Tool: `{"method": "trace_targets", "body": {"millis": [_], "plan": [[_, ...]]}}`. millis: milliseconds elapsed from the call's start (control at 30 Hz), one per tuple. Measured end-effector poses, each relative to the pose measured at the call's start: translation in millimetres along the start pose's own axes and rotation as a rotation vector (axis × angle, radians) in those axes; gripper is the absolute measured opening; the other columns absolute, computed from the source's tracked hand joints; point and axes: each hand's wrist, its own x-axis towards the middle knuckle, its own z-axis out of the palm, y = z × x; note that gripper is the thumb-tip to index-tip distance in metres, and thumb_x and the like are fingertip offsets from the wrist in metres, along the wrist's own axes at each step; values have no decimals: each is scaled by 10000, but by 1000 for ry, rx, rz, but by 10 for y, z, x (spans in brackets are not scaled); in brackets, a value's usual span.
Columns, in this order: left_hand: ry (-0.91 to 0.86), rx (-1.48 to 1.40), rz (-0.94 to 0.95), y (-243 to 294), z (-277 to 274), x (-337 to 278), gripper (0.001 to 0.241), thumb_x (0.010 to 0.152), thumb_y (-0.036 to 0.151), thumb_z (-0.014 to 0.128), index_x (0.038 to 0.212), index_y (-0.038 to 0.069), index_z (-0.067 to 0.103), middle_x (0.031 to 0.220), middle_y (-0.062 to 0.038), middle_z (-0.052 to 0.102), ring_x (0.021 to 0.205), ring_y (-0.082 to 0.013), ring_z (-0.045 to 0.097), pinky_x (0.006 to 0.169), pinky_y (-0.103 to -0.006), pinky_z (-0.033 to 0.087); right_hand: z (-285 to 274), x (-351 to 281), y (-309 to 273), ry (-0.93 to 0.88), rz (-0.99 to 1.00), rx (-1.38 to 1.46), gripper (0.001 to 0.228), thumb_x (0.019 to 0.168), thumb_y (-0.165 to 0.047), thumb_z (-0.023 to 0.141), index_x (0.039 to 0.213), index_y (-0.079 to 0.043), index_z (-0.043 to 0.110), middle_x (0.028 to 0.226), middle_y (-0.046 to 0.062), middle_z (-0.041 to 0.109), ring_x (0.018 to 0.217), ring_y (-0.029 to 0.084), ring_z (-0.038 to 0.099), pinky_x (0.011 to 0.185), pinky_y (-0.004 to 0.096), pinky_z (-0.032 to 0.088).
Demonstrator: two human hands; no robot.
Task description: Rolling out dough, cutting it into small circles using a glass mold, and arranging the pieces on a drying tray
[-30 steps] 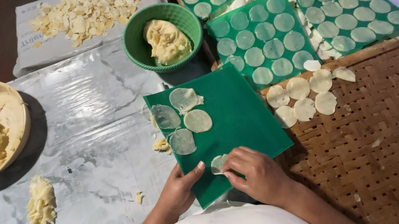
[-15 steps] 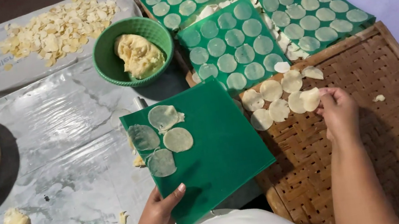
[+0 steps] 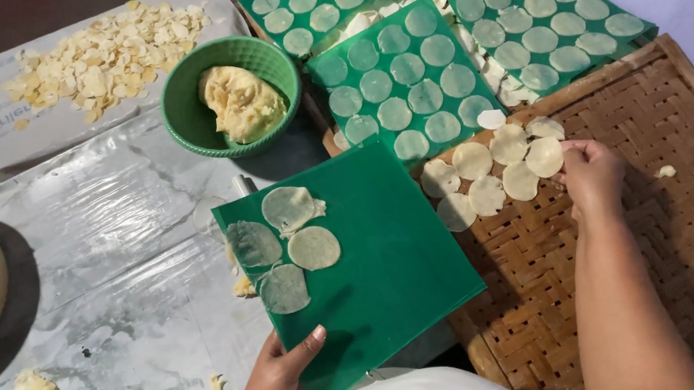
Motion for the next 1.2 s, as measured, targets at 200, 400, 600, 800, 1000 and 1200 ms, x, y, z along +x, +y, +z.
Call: {"method": "trace_targets", "body": {"millis": [200,400,600,800,1000,1200], "plan": [[-29,8,-28,14,10,21,545,910,-2,587,1435,-110,490,1379,-322,602,1181,-422,576,1029,-530,460,5,-289,-391,15,29,-285,234,1039,-76,543,1203,-46,706,1026,102,716,682,147,607,575,296,506],[-106,31,-47,-9,-65,85,505,909,-21,602,1398,-123,525,1325,-326,640,1134,-405,609,995,-506,484,72,-706,-455,138,-404,-441,324,970,9,649,1279,95,603,1146,227,655,987,318,655,836,412,556],[-300,172,-54,-97,-117,265,475,906,-17,643,1361,-125,563,1215,-284,692,1034,-327,643,949,-443,518,649,-2213,-1367,-438,-612,-216,149,888,-90,723,1035,-92,695,991,41,673,754,145,612,628,278,523],[-426,295,-55,-239,-71,408,410,914,-6,684,1305,-110,624,1052,-201,731,875,-237,658,806,-352,547,702,-2617,-1380,-559,-905,-345,213,810,-68,773,1000,-64,676,1025,43,613,887,216,628,788,345,525],[-412,403,-72,-331,117,526,374,917,1,700,1269,-116,655,983,-178,727,812,-216,631,755,-331,533,504,-2562,-1316,-414,-1070,-503,208,826,-96,751,1014,-75,665,1025,47,613,846,223,597,762,349,504],[-408,530,-75,-365,466,563,398,917,25,714,1296,-89,675,989,-151,752,804,-183,630,748,-297,533,302,-2355,-1210,-358,-948,-390,162,802,-20,724,934,-65,642,961,54,640,803,235,633,709,351,525]]}}
